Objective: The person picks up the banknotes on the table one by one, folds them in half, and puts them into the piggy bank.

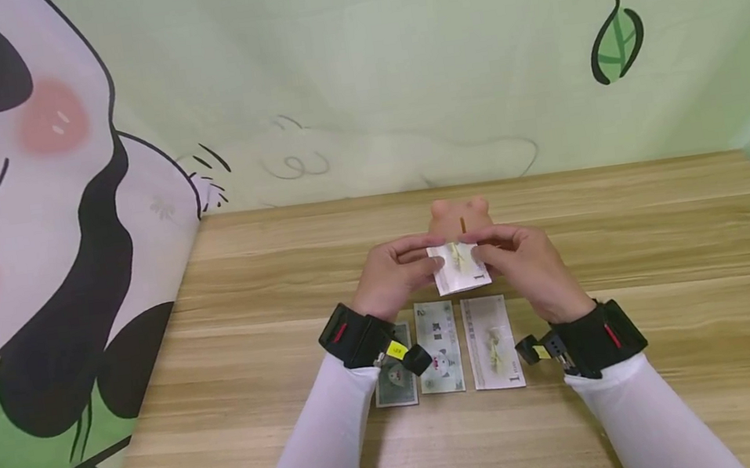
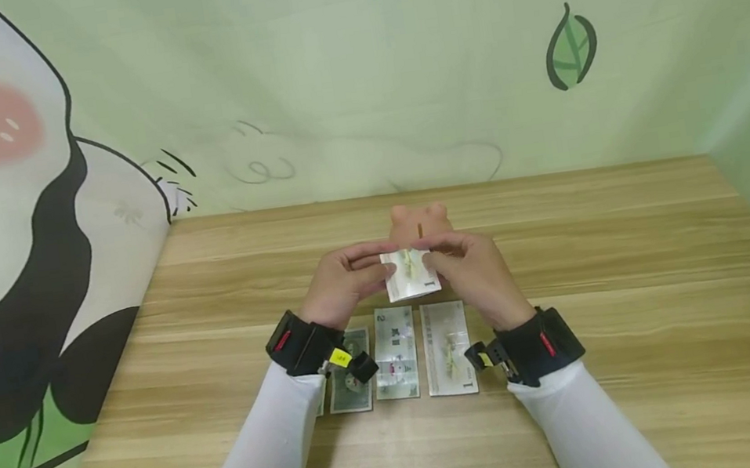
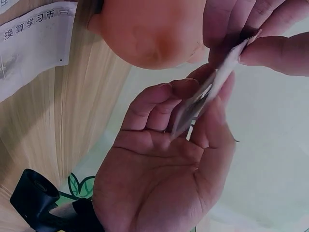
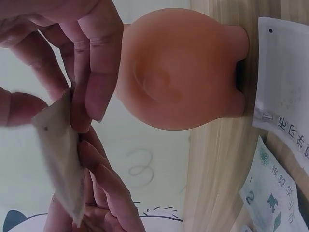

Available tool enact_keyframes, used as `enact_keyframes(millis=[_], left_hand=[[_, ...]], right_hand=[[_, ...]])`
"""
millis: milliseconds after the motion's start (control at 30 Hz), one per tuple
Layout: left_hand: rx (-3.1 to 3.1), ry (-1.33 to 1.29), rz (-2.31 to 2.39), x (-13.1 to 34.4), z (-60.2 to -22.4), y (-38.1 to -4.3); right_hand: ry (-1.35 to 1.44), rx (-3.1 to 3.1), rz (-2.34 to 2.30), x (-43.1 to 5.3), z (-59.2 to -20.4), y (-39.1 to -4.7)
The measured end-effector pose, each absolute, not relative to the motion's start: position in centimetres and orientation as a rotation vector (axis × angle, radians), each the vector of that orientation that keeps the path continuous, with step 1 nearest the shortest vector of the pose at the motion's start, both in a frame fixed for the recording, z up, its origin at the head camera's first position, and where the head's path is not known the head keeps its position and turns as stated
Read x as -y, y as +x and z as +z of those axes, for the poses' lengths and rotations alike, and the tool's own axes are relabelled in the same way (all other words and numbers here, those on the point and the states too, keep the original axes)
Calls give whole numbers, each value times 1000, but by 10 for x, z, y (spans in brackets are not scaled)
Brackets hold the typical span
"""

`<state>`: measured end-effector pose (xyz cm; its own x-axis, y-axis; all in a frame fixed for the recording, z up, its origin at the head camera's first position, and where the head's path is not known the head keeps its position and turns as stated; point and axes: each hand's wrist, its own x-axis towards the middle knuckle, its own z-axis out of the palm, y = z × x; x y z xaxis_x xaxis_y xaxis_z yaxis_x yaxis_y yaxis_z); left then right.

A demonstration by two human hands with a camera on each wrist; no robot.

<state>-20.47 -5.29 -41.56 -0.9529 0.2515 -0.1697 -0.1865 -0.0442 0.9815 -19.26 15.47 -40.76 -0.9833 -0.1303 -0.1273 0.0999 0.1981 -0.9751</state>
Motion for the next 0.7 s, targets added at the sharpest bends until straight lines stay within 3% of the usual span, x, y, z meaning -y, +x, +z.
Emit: enact_keyframes(millis=[700], left_hand=[[-2019, 49, 2019, 45, -422, -206]], right_hand=[[-85, -2275, -1998, -153, -413, -192]])
